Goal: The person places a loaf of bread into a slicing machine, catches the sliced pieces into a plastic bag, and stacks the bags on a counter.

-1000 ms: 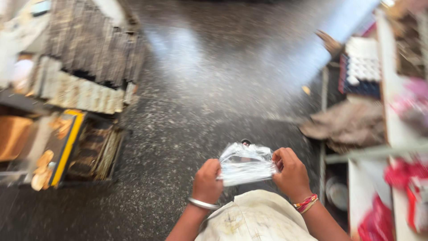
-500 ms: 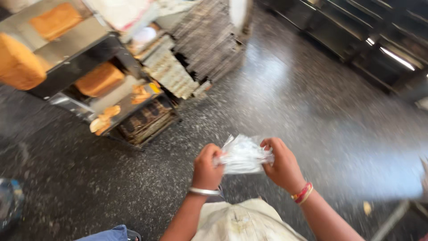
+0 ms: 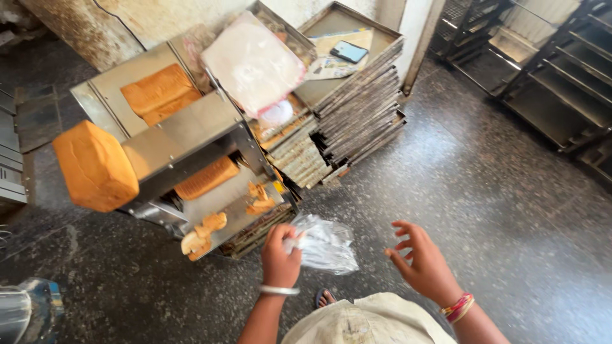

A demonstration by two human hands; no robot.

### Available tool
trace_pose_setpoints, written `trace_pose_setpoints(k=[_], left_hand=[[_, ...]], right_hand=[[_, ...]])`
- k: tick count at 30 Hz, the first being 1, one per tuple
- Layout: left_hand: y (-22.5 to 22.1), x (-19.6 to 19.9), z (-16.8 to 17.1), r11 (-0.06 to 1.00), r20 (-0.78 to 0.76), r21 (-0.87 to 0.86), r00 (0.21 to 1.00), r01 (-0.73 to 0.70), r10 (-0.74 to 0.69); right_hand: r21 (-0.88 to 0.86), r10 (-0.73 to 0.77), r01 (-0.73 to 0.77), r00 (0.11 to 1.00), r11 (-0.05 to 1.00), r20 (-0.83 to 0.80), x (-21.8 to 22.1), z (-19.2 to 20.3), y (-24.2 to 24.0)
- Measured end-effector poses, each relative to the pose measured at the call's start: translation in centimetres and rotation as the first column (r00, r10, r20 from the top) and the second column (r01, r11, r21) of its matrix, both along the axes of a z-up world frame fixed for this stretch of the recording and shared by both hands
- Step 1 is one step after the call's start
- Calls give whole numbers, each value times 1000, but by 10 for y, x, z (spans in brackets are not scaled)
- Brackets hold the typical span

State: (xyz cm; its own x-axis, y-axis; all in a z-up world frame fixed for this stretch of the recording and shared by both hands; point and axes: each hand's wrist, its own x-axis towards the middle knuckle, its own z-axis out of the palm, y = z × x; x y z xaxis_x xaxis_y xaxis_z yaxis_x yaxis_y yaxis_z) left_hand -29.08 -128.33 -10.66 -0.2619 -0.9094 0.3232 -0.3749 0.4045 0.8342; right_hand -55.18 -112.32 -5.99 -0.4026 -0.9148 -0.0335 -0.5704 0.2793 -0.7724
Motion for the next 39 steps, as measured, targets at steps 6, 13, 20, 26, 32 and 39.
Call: trace_pose_setpoints(k=[6, 13, 20, 26, 32, 39], left_hand=[[-88, -34, 41, 994, -77, -100, 995, 54, -61], [-167, -29, 22, 999, -47, -37, 999, 1, -3], [-284, 2, 42, 963, 105, -149, 965, -223, 240], [-374, 6, 50, 882, 262, -297, 858, -365, 443], [-381, -2, 52, 888, 470, -301, 756, -347, 455], [-384, -3, 67, 907, 492, -252, 763, -337, 420]], right_hand=[[-11, -34, 34, 999, 999, 7, -16, 6, -100], [-64, 58, -61, 997, 996, -45, -46, 0, -247], [-384, 364, -395, 919, 834, -154, -59, 40, -432], [-473, 499, -558, 828, 682, -256, -39, 73, -540], [-473, 492, -529, 844, 704, -212, 2, 67, -575], [-435, 456, -526, 851, 731, -263, 18, 65, -583]])
